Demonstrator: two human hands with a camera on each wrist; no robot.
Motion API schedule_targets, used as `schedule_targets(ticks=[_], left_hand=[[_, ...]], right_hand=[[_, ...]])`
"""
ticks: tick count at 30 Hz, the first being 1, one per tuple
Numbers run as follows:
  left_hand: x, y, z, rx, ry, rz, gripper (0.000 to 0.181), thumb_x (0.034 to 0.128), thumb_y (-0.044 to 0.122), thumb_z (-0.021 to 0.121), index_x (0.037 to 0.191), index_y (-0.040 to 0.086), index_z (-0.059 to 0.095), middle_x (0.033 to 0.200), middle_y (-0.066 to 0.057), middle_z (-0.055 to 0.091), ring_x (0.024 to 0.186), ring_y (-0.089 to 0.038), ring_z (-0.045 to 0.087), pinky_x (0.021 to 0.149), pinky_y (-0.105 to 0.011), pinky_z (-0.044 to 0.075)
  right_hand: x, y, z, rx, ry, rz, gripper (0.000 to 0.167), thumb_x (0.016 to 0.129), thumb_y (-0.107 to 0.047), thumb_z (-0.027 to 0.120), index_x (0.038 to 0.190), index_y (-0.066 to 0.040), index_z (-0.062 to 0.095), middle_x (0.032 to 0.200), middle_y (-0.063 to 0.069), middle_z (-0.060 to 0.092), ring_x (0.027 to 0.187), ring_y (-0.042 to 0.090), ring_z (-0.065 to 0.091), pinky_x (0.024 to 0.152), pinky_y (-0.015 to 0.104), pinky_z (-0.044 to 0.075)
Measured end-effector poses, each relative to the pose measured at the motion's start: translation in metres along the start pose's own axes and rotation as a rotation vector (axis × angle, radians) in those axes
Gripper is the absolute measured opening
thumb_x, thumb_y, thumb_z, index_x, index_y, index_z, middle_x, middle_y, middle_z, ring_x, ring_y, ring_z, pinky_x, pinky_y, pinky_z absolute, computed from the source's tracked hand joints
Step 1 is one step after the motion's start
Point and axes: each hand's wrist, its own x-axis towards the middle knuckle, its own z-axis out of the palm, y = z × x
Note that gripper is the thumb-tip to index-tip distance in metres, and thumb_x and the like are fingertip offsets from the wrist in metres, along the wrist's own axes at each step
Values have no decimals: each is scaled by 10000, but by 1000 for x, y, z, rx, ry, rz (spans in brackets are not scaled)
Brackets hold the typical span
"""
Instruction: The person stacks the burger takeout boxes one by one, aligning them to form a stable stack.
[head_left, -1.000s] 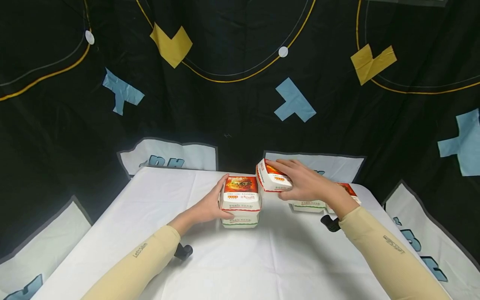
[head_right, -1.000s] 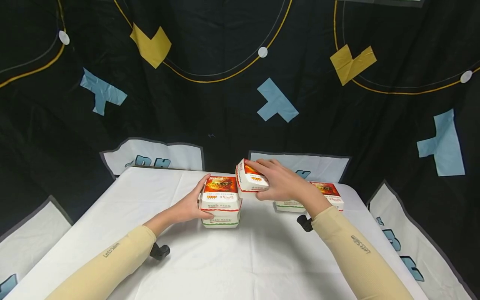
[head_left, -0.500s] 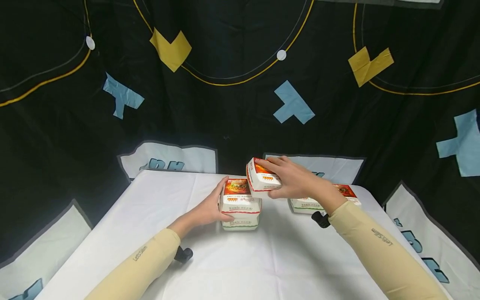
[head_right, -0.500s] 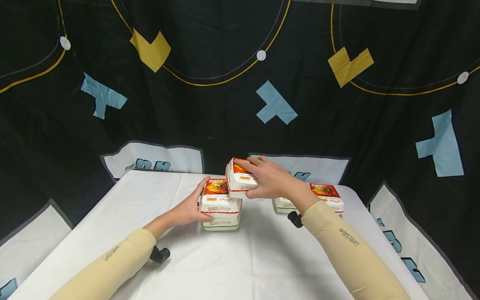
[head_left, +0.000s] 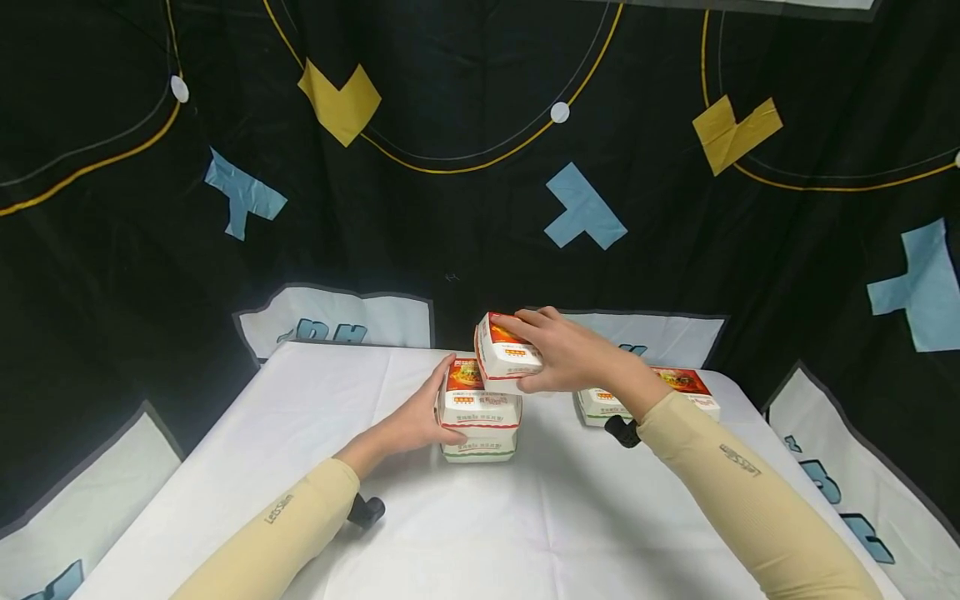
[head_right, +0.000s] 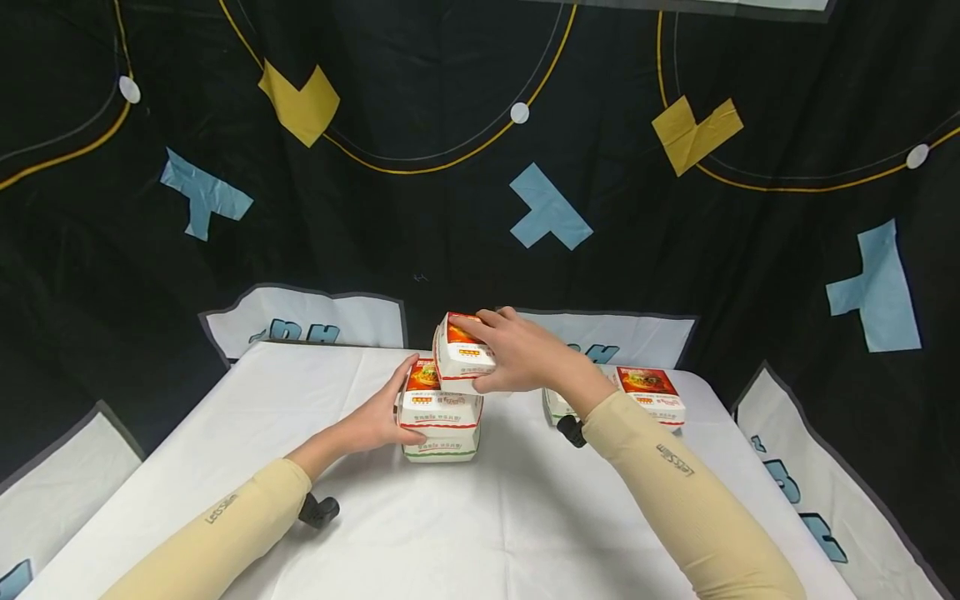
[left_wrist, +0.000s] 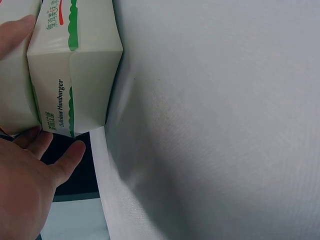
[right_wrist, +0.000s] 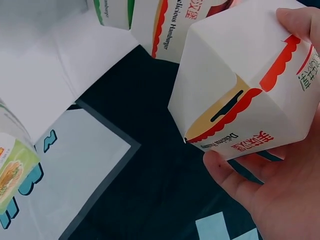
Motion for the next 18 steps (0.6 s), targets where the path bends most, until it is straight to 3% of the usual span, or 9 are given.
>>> schedule_targets(ticks=[11,18], left_hand=[[2,-3,-1,-17,-16,10,1334,678,165,937,1617,283,-3,1529,16,423,1375,-195,442,1195,-525,275],[2,-3,0,-8,-13,3,1311,683,194,938,1578,437,11,1465,69,473,1350,-156,466,1179,-521,308]], right_hand=[[14,-10,2,-60,-10,-16,873,806,-506,711,1571,-363,313,1482,34,479,1204,232,452,840,363,535],[22,-16,7,-67,-25,-9,879,802,-524,720,1568,-373,316,1470,18,488,1173,207,455,816,340,538]])
